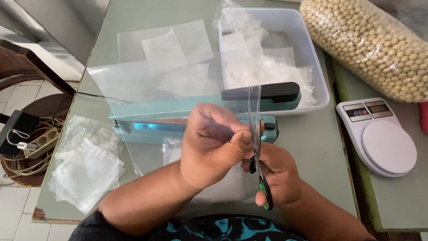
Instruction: Cutting plastic bags to size with scissors and sealing them using a manual impulse heat sealer.
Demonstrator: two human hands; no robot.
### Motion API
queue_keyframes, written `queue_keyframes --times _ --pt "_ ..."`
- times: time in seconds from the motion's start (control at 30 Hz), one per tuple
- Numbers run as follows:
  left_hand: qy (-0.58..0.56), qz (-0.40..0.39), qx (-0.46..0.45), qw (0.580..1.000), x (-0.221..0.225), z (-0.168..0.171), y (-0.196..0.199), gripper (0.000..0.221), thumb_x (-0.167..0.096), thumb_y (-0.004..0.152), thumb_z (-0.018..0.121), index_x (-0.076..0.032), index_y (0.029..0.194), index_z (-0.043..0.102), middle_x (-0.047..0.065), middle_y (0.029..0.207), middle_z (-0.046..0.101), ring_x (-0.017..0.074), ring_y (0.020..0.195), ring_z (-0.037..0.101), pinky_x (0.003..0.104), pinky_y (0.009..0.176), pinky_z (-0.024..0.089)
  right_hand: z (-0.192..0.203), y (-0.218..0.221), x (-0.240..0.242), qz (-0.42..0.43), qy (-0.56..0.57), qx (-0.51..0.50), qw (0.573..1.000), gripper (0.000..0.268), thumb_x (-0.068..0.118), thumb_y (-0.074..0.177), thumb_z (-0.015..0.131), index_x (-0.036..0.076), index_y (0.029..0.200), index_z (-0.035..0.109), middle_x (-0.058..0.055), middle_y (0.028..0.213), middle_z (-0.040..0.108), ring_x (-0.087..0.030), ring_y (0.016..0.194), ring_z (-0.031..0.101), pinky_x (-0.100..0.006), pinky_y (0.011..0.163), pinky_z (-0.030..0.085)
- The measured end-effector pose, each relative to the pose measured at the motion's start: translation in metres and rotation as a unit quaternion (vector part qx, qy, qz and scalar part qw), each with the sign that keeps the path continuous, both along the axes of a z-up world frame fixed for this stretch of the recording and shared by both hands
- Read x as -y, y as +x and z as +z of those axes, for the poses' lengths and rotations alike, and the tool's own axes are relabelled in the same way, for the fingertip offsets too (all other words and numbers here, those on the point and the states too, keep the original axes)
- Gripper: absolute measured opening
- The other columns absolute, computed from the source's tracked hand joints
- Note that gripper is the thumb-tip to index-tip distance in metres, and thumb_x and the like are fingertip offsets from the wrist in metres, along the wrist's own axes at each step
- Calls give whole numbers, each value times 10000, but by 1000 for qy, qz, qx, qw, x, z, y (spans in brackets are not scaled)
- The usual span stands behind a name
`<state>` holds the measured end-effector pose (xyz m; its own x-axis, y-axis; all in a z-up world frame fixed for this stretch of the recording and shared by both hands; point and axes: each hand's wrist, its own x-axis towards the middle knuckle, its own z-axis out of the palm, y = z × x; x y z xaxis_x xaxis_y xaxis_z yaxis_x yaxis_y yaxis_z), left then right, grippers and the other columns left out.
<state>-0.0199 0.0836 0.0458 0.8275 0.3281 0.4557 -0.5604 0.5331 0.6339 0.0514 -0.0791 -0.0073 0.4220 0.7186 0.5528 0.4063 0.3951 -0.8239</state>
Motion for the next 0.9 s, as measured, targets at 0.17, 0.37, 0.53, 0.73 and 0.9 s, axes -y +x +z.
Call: queue_keyframes --times 0.17,0.37,0.53,0.73,0.9 --pt "2 7 10 1000 2 1 1 286 63 988 639 -93 1115 437 160 864 623 246 652 641 343 428 550 1 -1 -2 -28 -4 43 999 806 724 950 631 -15 1269 595 -43 775 509 -156 662 480 -293 637 417" --pt "13 18 1 1000 3 4 1 273 33 981 657 -90 1098 444 159 828 603 228 640 638 328 405 531 3 -1 -2 -19 -17 38 999 785 738 955 615 2 1230 597 -32 796 506 -156 689 482 -299 644 424" --pt "10 15 2 1000 2 7 1 268 -1 981 669 -88 1088 439 177 757 585 266 556 611 349 385 520 -3 -3 -5 -41 11 56 998 747 678 953 649 -12 1235 597 -66 793 529 -165 648 495 -290 619 420" --pt "20 21 0 1000 0 9 0 235 -3 977 669 -58 1078 464 166 781 573 245 518 598 344 405 545 0 -1 -3 -11 -13 50 999 616 577 943 691 12 1177 609 -57 731 476 -177 651 486 -299 609 425" --pt "19 21 9 1000 -3 3 2 267 2 988 669 -82 1106 445 128 852 607 207 568 633 353 420 570 12 -5 -6 -48 -40 73 995 589 583 930 654 18 1094 628 -34 706 507 -148 625 501 -270 578 449"
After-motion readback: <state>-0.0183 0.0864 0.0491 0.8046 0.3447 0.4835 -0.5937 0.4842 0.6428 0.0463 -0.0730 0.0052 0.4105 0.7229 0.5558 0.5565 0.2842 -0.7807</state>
